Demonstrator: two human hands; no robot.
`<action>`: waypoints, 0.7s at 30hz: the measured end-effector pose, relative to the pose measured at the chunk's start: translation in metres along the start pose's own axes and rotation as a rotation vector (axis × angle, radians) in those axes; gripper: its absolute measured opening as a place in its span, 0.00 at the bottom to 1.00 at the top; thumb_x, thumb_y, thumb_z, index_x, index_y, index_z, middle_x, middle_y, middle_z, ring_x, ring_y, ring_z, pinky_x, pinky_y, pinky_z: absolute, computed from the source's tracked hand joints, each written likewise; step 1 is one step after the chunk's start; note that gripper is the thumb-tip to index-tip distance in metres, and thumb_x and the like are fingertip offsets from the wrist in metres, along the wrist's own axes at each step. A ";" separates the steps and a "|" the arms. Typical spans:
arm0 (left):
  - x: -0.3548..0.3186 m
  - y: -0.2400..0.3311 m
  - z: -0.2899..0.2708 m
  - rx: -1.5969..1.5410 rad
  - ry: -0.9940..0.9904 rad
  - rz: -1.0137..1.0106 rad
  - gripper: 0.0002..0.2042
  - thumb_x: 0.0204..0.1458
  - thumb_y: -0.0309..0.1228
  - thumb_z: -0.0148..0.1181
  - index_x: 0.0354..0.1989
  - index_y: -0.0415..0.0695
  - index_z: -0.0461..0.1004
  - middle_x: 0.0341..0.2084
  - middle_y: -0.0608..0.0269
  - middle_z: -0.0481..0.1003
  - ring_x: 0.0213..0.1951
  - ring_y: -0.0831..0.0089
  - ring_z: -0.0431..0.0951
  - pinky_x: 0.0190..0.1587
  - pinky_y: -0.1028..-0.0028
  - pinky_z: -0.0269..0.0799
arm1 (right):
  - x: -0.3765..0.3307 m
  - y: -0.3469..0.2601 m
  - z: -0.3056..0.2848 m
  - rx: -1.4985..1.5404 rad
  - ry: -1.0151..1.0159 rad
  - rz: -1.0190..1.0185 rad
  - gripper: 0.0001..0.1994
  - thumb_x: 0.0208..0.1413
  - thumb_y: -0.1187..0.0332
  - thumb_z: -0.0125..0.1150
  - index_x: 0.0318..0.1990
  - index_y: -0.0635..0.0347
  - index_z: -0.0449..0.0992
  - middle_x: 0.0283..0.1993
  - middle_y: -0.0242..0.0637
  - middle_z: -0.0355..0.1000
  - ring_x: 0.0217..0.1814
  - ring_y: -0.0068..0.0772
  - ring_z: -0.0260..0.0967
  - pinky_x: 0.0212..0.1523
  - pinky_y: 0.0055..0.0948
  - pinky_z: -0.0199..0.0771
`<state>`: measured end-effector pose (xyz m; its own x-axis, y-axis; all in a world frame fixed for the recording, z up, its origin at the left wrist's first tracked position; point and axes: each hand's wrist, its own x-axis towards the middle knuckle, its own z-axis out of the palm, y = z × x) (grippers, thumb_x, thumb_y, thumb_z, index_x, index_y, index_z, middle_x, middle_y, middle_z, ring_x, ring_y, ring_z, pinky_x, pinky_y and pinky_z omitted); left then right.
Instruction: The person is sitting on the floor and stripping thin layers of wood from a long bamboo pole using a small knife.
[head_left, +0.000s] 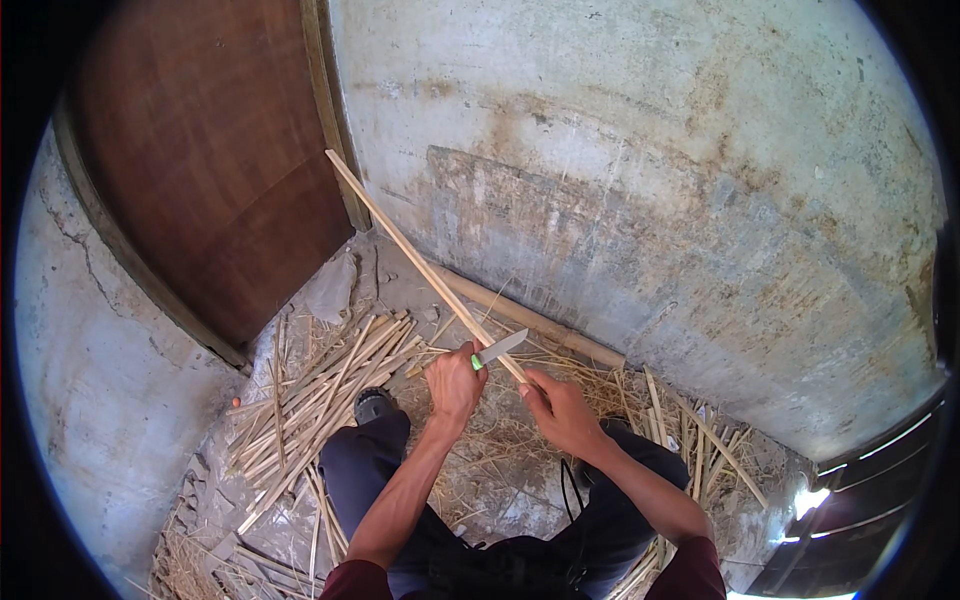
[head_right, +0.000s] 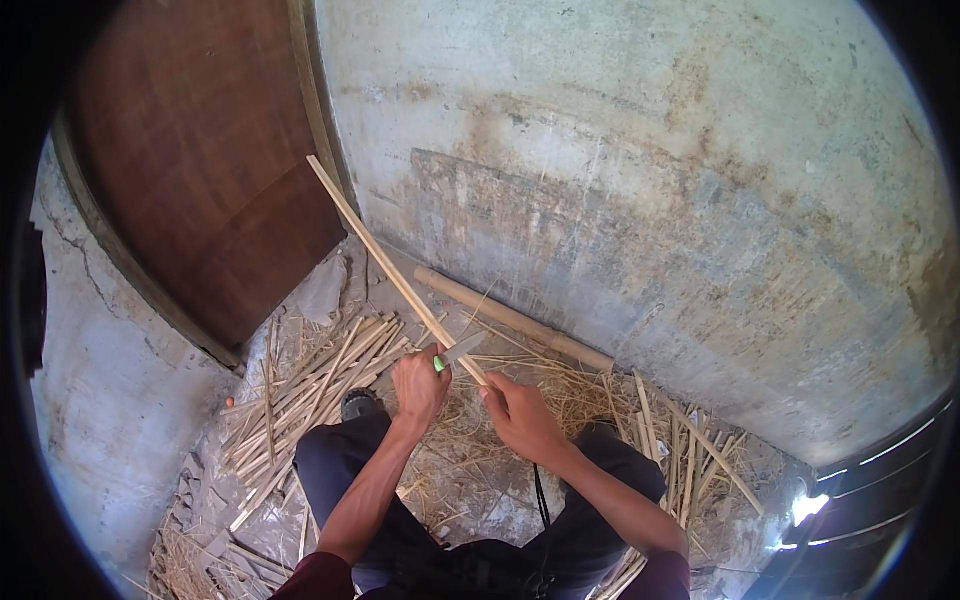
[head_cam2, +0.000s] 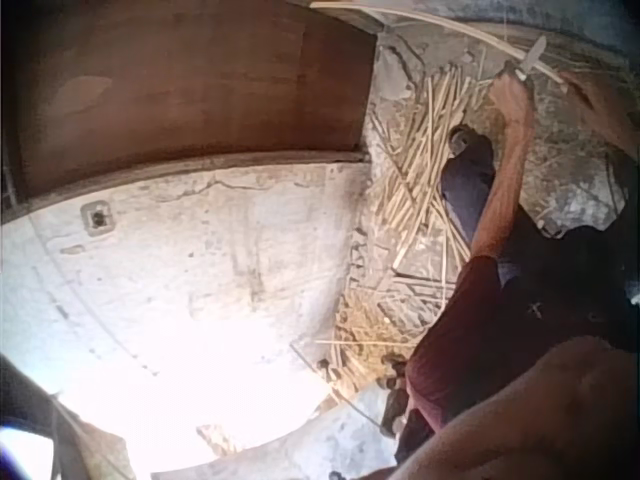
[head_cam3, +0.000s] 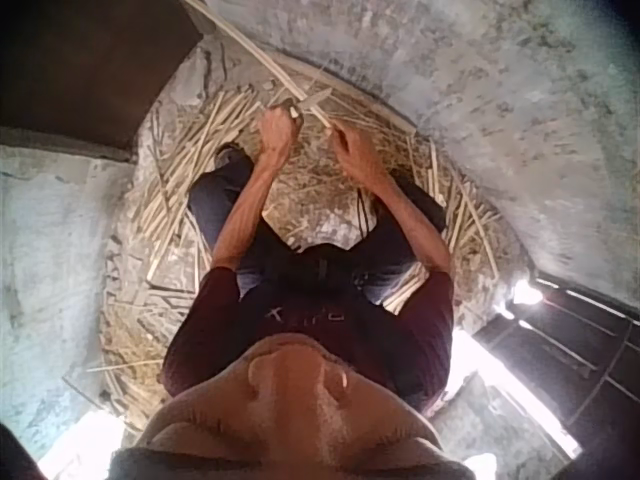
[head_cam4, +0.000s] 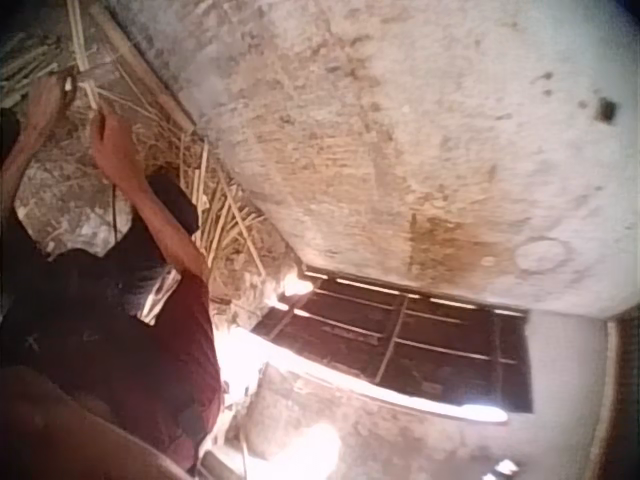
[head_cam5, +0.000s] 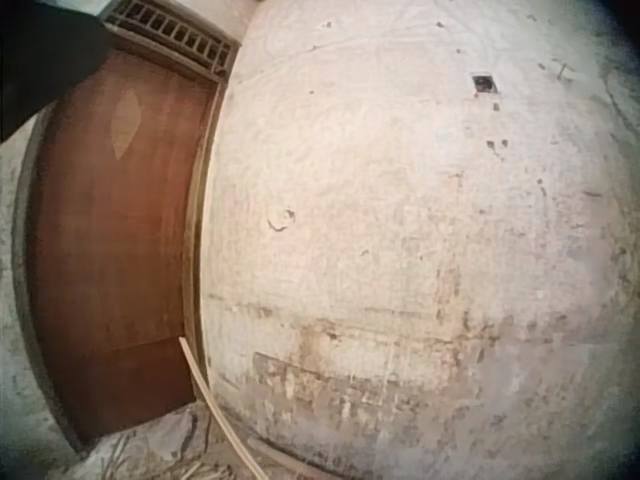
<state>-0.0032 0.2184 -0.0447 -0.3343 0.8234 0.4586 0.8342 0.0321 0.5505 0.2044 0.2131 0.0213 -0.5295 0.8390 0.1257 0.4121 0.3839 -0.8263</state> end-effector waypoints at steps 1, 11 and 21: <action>0.001 0.000 0.000 0.000 0.000 0.000 0.07 0.61 0.31 0.66 0.33 0.41 0.83 0.22 0.45 0.80 0.25 0.43 0.82 0.31 0.49 0.75 | 0.001 -0.001 0.000 0.000 0.000 0.001 0.13 0.73 0.66 0.59 0.55 0.66 0.77 0.21 0.44 0.67 0.18 0.34 0.61 0.25 0.41 0.59; 0.020 0.000 -0.011 -0.045 0.086 -0.051 0.07 0.60 0.30 0.68 0.31 0.41 0.83 0.23 0.44 0.80 0.27 0.43 0.82 0.31 0.49 0.74 | 0.010 -0.024 0.014 -0.097 0.106 -0.058 0.12 0.72 0.67 0.59 0.55 0.66 0.76 0.21 0.52 0.68 0.19 0.50 0.68 0.25 0.44 0.64; 0.037 -0.019 -0.027 -0.010 0.281 -0.069 0.13 0.63 0.34 0.67 0.27 0.42 0.81 0.17 0.42 0.76 0.22 0.41 0.79 0.27 0.49 0.71 | 0.014 -0.047 0.029 -0.131 0.143 -0.167 0.15 0.72 0.70 0.59 0.60 0.70 0.76 0.24 0.53 0.71 0.21 0.52 0.69 0.26 0.44 0.65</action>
<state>-0.0433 0.2333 -0.0196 -0.4996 0.6304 0.5941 0.8013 0.0759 0.5934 0.1564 0.1953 0.0463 -0.4923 0.8019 0.3385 0.4254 0.5609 -0.7102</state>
